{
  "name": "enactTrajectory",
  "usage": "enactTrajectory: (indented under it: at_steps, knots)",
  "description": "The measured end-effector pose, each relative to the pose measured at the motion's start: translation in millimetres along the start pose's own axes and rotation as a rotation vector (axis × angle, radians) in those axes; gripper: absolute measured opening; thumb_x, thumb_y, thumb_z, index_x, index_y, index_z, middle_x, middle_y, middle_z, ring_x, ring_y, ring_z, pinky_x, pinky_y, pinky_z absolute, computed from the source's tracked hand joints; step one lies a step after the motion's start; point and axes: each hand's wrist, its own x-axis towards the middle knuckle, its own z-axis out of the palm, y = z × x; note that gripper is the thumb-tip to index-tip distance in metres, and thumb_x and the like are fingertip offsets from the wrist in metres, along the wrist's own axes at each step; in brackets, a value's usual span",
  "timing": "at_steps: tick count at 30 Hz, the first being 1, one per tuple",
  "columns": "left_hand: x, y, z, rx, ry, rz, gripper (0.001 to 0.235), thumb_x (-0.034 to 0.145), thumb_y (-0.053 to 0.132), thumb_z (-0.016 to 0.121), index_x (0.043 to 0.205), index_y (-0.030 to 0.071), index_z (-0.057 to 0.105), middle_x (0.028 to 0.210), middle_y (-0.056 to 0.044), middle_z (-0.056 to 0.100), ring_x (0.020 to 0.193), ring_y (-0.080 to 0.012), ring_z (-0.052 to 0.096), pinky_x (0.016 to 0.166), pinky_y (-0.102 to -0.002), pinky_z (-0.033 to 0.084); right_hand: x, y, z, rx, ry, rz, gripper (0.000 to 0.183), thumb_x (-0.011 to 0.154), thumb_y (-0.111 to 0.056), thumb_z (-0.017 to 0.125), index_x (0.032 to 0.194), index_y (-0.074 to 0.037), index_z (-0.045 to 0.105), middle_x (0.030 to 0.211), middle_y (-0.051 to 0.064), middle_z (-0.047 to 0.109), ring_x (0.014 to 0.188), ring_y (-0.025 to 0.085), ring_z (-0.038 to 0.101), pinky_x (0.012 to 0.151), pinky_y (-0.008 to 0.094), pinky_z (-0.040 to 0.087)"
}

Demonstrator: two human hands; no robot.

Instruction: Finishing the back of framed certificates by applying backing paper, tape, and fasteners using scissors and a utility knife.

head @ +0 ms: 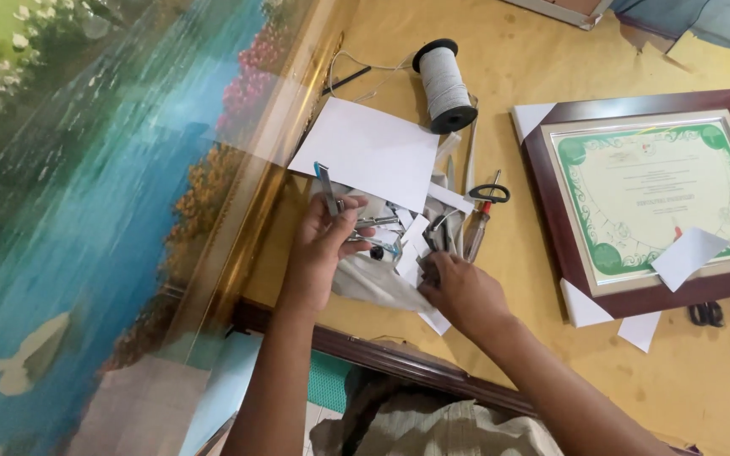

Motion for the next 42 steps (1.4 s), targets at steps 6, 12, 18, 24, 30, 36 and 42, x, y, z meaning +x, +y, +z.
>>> enactTrajectory:
  at_steps: [6, 12, 18, 24, 30, 36, 42]
  knots:
    - [-5.4, -12.8, 6.7, 0.006, -0.046, -0.037, 0.016, 0.083, 0.019, 0.055, 0.095, 0.010, 0.049, 0.106, -0.011, 0.059, 0.074, -0.0195, 0.065, 0.063, -0.027, 0.057, -10.6, -12.4, 29.5, -0.136, 0.112, -0.136, 0.019, 0.083, -0.035, 0.046, 0.098, -0.024, 0.051, 0.089, -0.002, 0.058, 0.093, 0.020, 0.054, 0.072, 0.037, 0.045]
    - [0.6, -21.0, 11.3, -0.022, -0.086, -0.073, 0.014, 0.084, 0.014, 0.052, 0.096, 0.008, 0.049, 0.107, -0.013, 0.059, 0.073, -0.0196, 0.065, 0.062, -0.026, 0.056, -23.9, -27.5, 21.9, -0.216, 0.361, -0.352, 0.014, 0.078, -0.024, 0.051, 0.092, -0.025, 0.052, 0.085, -0.002, 0.044, 0.088, 0.022, 0.045, 0.066, 0.035, 0.039]
    - [8.2, -18.5, 10.3, -0.121, -0.096, -0.079, 0.014, 0.085, 0.015, 0.053, 0.095, 0.008, 0.048, 0.108, -0.013, 0.057, 0.075, -0.0193, 0.065, 0.061, -0.024, 0.057, -20.6, -11.8, 24.4, -0.273, 0.428, -0.387, 0.013, 0.080, -0.029, 0.047, 0.087, -0.019, 0.052, 0.102, -0.002, 0.050, 0.085, 0.019, 0.049, 0.065, 0.033, 0.038]
    - [4.2, -16.5, 3.2, -0.135, 0.000, -0.071, 0.015, 0.084, 0.017, 0.054, 0.095, 0.010, 0.047, 0.110, -0.011, 0.058, 0.075, -0.0196, 0.064, 0.063, -0.025, 0.057, -23.6, -3.4, 19.9, -0.253, 0.299, -0.390, 0.007, 0.074, -0.026, 0.052, 0.075, -0.021, 0.056, 0.089, -0.008, 0.052, 0.077, 0.016, 0.051, 0.058, 0.030, 0.038]
    - [-8.7, -11.9, -0.3, -0.163, 0.051, -0.054, 0.017, 0.082, 0.016, 0.054, 0.096, 0.008, 0.046, 0.109, -0.011, 0.059, 0.072, -0.0182, 0.064, 0.060, -0.023, 0.057, 4.0, 7.5, 2.2, 0.262, 0.085, -0.024, 0.021, 0.076, -0.025, 0.057, 0.096, -0.026, 0.061, 0.083, 0.001, 0.068, 0.083, 0.026, 0.064, 0.071, 0.042, 0.052]
    - [-19.3, -12.0, 0.3, -0.281, 0.131, 0.044, 0.017, 0.084, 0.015, 0.054, 0.097, 0.009, 0.045, 0.110, -0.009, 0.058, 0.072, -0.0170, 0.065, 0.061, -0.021, 0.058, 42.6, -13.8, -22.0, 0.114, 0.045, 0.031, 0.042, 0.076, -0.040, 0.060, 0.112, -0.018, 0.055, 0.089, 0.013, 0.067, 0.082, 0.031, 0.065, 0.068, 0.043, 0.053]
    - [-37.3, -4.6, 9.8, -0.060, 0.172, 0.036, 0.015, 0.084, 0.015, 0.053, 0.095, 0.008, 0.045, 0.108, -0.009, 0.058, 0.071, -0.0162, 0.064, 0.061, -0.022, 0.058, 85.6, -15.2, -25.8, 1.207, -0.163, 0.090, 0.036, 0.082, -0.009, 0.051, 0.116, 0.001, 0.046, 0.083, 0.017, 0.062, 0.066, 0.022, 0.065, 0.058, 0.030, 0.058]
